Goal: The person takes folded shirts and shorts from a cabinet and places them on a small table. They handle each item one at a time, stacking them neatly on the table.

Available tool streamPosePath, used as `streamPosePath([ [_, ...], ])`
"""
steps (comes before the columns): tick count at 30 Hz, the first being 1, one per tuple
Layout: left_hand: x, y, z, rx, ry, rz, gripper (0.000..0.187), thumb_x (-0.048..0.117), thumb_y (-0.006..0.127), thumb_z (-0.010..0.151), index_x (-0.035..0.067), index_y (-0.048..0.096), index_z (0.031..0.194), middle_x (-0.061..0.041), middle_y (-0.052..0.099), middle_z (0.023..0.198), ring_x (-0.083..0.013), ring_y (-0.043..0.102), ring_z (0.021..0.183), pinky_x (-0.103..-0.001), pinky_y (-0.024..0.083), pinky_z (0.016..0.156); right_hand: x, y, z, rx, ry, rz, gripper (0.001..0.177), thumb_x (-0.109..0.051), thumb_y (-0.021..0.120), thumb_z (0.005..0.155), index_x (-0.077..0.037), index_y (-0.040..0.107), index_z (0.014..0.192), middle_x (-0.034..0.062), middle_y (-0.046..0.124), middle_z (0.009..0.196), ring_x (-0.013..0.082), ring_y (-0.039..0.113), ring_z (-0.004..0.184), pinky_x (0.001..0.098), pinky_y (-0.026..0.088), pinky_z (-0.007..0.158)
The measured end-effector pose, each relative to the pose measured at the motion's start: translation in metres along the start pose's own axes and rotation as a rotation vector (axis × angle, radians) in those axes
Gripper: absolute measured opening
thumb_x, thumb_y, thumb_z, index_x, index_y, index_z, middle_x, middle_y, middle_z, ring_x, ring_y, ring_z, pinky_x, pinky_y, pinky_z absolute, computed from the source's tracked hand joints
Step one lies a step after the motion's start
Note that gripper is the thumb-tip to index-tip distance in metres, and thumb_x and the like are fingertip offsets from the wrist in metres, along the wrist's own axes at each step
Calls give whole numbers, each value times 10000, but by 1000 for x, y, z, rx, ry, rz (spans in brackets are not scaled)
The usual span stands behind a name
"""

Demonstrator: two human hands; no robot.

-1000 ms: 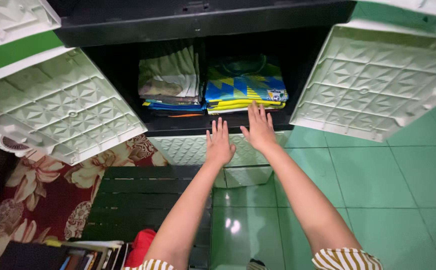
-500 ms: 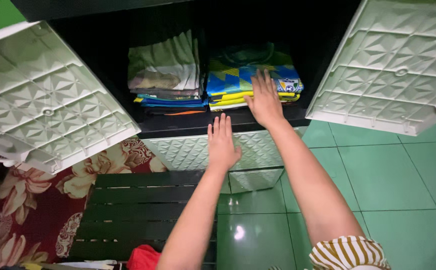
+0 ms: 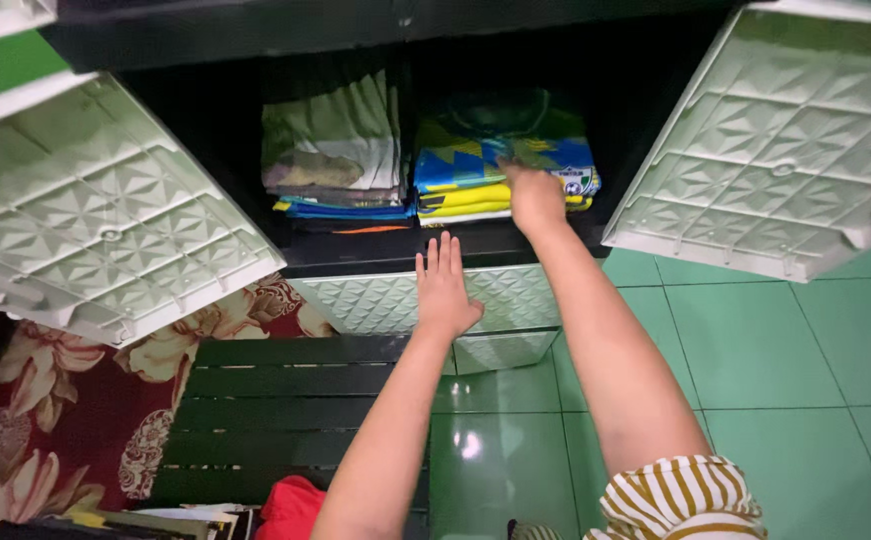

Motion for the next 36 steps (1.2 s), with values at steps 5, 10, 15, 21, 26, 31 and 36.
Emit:
streamPosePath([
  [5,-19,14,14,44,114,-246,1066,470,796,772,58,247,1588,-178,166,1705,-373,121,1582,-538,101,1268,-14,-15,-6,-134,107,-65,350,-108,517,996,-174,671,1304,183,712,1179,393,707,1032,500,567,857],
  [10,-57,28,11,-111,-283,-1927,811,573,589,900,95,399,1527,-161,373,1623,-329,388,1444,-541,391,1087,-56,-58,-67,115,-151,38,367,-45,522,903,-77,667,1239,119,678,1365,404,606,1278,483,523,1008],
  [15,-78,38,20,-175,-539,-2115,586,449,612,1038,19,524,1426,-227,598,1355,-342,676,1105,-451,637,802,-61,-67,-121,9,-221,109,368,-49,529,896,-112,709,1210,80,669,1376,390,518,1388,495,447,1109],
  [21,-60,56,7,-109,-604,-1923,414,87,537,1012,130,479,1420,-78,672,1254,-244,722,1037,-457,653,798,-4,-39,-149,178,34,367,397,-230,731,864,-87,701,1233,181,633,1371,441,475,1358,483,366,1143],
  [26,-62,38,-3,-172,-559,-1886,395,93,535,1020,128,492,1411,-90,680,1219,-257,718,1014,-446,651,788,84,13,-158,395,551,471,632,-265,850,906,94,518,1306,284,540,1306,430,509,1239,509,406,1074],
  [31,-65,21,-31,-198,-563,-1843,437,83,540,1023,146,487,1451,-80,675,1231,-230,717,997,-413,648,769,111,51,-160,-60,958,1213,669,-106,817,836,44,408,1344,186,638,1232,289,697,1048,428,592,924],
  [36,-72,9,-72,-182,-502,-1799,546,24,548,995,129,453,1522,-88,664,1265,-223,680,1035,-412,579,825,66,21,-180,-430,782,1433,499,-47,712,891,14,591,1371,123,689,1289,233,696,1098,395,577,941],
])
Point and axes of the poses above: each hand's wrist, its own z-axis towards the middle knuckle, its own y-axis out of the palm, x = y × z, the point moved 6 cm from there along z, towards the middle knuckle
